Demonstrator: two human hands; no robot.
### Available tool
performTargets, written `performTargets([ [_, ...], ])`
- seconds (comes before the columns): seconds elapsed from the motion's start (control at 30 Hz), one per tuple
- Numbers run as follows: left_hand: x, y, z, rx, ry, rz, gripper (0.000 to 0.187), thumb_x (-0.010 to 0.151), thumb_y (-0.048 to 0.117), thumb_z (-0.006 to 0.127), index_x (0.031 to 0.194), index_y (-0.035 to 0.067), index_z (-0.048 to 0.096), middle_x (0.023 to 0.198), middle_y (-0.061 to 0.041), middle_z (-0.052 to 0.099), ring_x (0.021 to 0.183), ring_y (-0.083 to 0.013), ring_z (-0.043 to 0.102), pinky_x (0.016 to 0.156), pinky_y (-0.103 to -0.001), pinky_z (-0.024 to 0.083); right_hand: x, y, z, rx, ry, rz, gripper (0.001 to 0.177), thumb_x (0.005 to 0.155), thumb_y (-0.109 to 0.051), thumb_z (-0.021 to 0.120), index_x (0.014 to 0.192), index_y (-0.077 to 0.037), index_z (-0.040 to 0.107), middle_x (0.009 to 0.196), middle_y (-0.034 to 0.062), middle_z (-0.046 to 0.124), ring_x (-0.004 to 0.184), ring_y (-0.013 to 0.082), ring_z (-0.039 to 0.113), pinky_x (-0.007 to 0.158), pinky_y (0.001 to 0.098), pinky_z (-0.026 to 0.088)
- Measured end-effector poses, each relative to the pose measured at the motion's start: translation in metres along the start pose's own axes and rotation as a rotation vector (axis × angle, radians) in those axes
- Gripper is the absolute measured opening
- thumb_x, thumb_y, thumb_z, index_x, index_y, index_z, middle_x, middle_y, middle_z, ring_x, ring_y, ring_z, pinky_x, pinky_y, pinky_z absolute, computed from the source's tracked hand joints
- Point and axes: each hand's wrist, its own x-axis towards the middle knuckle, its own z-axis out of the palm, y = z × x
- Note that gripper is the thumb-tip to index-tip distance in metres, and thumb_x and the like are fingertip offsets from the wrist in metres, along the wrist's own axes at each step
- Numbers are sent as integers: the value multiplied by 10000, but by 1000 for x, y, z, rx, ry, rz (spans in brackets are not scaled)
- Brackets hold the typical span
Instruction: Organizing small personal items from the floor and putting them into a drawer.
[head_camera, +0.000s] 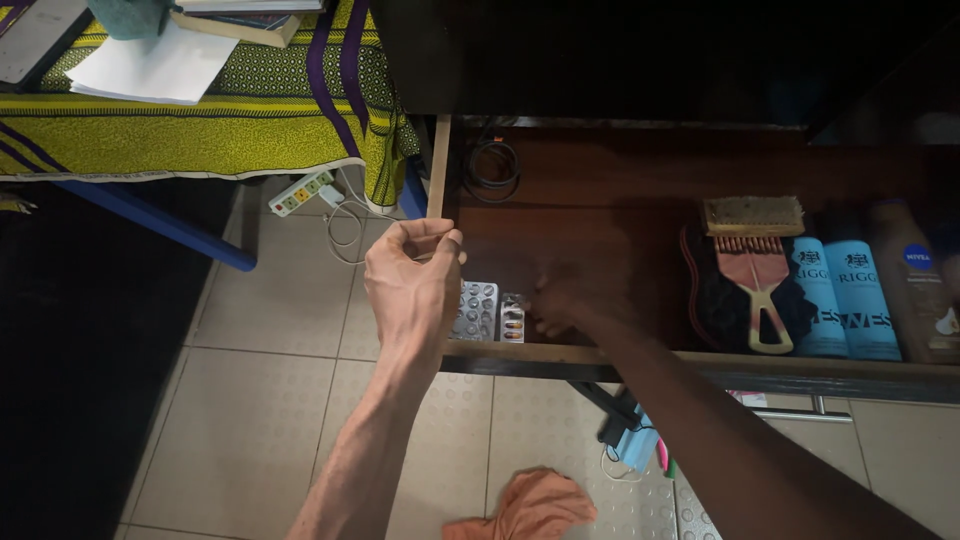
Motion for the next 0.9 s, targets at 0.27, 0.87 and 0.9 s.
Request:
performTargets([
  [0.27, -5, 2, 1, -1, -24, -27, 155, 862, 143, 721, 990, 55, 720, 837, -35, 768, 714, -96, 714, 645, -278, 581, 3, -3, 12, -48, 8, 13, 272, 892, -220, 796, 979, 14, 687, 832, 171, 768, 628, 215, 731, 512, 315, 596],
  [0.87, -55, 26, 33, -9, -109, 15, 148, 891, 141, 701, 991, 33, 721, 846, -59, 782, 691, -104, 707, 588, -254, 562, -127, -17, -56, 387, -12, -283, 194, 997, -145, 636, 1052, 34, 681, 856, 131, 703, 705, 164, 673, 619, 300, 562],
  [0.9, -64, 28, 42, -40, -136, 45, 153, 910, 149, 686, 987, 21, 722, 845, -69, 779, 688, -108, 700, 583, -254, 561, -154, -23, -65, 661, 85, -306, 134, 930, -61, 677, 1046, 0, 650, 869, 91, 718, 716, 144, 711, 652, 291, 614],
])
